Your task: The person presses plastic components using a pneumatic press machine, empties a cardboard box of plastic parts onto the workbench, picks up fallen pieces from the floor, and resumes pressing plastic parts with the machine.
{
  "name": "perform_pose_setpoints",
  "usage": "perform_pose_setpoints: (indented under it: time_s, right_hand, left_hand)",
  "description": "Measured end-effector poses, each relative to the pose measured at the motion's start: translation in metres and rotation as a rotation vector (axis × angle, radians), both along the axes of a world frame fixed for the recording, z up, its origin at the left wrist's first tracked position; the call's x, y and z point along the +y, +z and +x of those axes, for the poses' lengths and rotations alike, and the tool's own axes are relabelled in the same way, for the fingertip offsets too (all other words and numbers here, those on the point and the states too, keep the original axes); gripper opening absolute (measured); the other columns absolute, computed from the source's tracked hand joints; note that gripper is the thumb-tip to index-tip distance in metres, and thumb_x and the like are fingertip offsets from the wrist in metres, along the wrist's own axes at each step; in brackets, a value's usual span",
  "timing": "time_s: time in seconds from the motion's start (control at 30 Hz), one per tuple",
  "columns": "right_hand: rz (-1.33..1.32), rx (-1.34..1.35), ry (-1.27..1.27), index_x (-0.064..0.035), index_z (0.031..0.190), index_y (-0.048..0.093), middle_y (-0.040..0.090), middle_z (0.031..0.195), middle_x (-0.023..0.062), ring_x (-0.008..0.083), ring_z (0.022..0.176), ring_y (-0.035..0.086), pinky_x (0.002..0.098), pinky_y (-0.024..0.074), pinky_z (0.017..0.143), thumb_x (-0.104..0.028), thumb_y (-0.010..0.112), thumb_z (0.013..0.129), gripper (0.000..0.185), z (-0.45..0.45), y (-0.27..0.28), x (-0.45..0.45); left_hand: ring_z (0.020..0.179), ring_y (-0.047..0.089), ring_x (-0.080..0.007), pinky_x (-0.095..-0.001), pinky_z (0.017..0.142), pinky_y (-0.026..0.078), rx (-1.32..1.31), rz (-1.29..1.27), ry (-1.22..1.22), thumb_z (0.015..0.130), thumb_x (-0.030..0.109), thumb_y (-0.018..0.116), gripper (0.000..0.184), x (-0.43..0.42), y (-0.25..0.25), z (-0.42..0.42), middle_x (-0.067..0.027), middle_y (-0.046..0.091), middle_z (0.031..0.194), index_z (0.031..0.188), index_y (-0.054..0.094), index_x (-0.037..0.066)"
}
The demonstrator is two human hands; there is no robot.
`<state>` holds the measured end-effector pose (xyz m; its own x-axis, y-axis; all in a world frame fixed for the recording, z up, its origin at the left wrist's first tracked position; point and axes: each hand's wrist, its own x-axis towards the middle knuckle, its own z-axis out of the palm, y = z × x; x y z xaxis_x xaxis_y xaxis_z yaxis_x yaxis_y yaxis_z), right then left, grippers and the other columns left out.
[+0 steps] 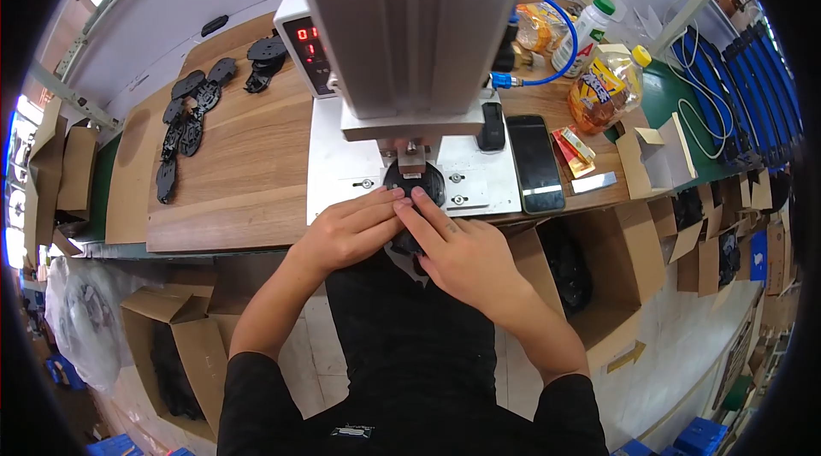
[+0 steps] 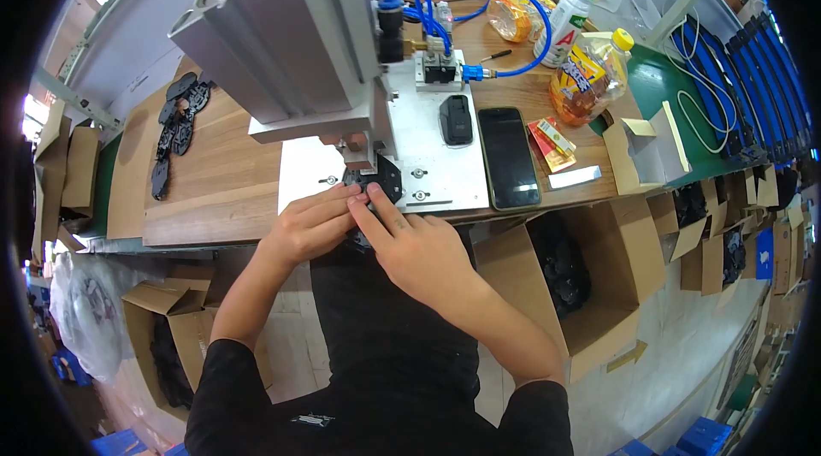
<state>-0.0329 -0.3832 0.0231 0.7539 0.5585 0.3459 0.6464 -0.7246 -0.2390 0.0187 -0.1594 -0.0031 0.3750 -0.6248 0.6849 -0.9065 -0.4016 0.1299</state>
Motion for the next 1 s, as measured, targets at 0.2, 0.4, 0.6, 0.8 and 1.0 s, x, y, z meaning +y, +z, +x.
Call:
perform_pose_setpoints:
  time_s: [0.2,0.4,0.6,0.8,1.0]
  right_hand:
    - [-0.194,-0.216,-0.069,0.0011,0.135,0.058,0.067,0.129,0.02,0.0132,0.057,0.066,0.0251,0.0522,0.056,-0.01,0.06,0.083,0.053,-0.001,0.011,0.013]
    - [-0.166,-0.177,-0.081,-0.0022,0.123,0.065,0.068,0.129,0.0165,0.0134,0.053,0.065,0.0264,0.0501,0.051,-0.009,0.064,0.08,0.044,0.0,-0.001,0.013]
    - [-0.125,-0.092,-0.08,-0.005,0.127,0.062,0.065,0.134,0.0151,0.0173,0.057,0.067,0.0287,0.0512,0.053,-0.013,0.077,0.069,0.06,0.0,-0.004,0.008]
    - [-0.073,-0.136,-0.038,-0.0018,0.12,0.067,0.068,0.128,0.0177,0.0133,0.05,0.063,0.0264,0.05,0.05,-0.01,0.063,0.081,0.04,0.004,-0.002,0.01]
    - [-0.054,-0.173,-0.058,-0.0023,0.119,0.067,0.069,0.128,0.0155,0.0122,0.049,0.062,0.0246,0.0491,0.05,-0.01,0.066,0.078,0.042,0.003,-0.001,0.011]
  left_hand:
    - [0.103,0.072,-0.0285,-0.0373,0.087,0.061,0.055,0.108,-0.225,0.071,0.01,0.078,0.032,0.021,0.026,0.02,-0.0144,0.072,0.108,0.101,0.069,0.0]
    - [0.118,0.062,-0.0388,-0.0421,0.098,0.052,0.053,-0.009,0.508,0.088,0.011,0.067,0.034,0.124,0.006,0.136,-0.0222,0.066,0.121,0.12,0.063,-0.002]
    - [0.129,0.053,-0.041,-0.0441,0.107,0.045,0.206,0.069,0.811,0.091,0.014,0.064,0.042,0.198,-0.061,0.154,-0.0232,0.059,0.134,0.131,0.058,0.002]
    - [0.119,0.058,-0.0364,-0.0437,0.1,0.048,0.464,0.056,0.791,0.083,0.018,0.077,0.038,0.185,-0.025,0.038,-0.0193,0.061,0.127,0.116,0.065,0.003]
    - [0.136,0.051,-0.0377,-0.0446,0.112,0.043,0.619,0.118,0.531,0.074,0.018,0.085,0.052,0.163,-0.012,-0.057,-0.0164,0.057,0.142,0.12,0.066,0.005]
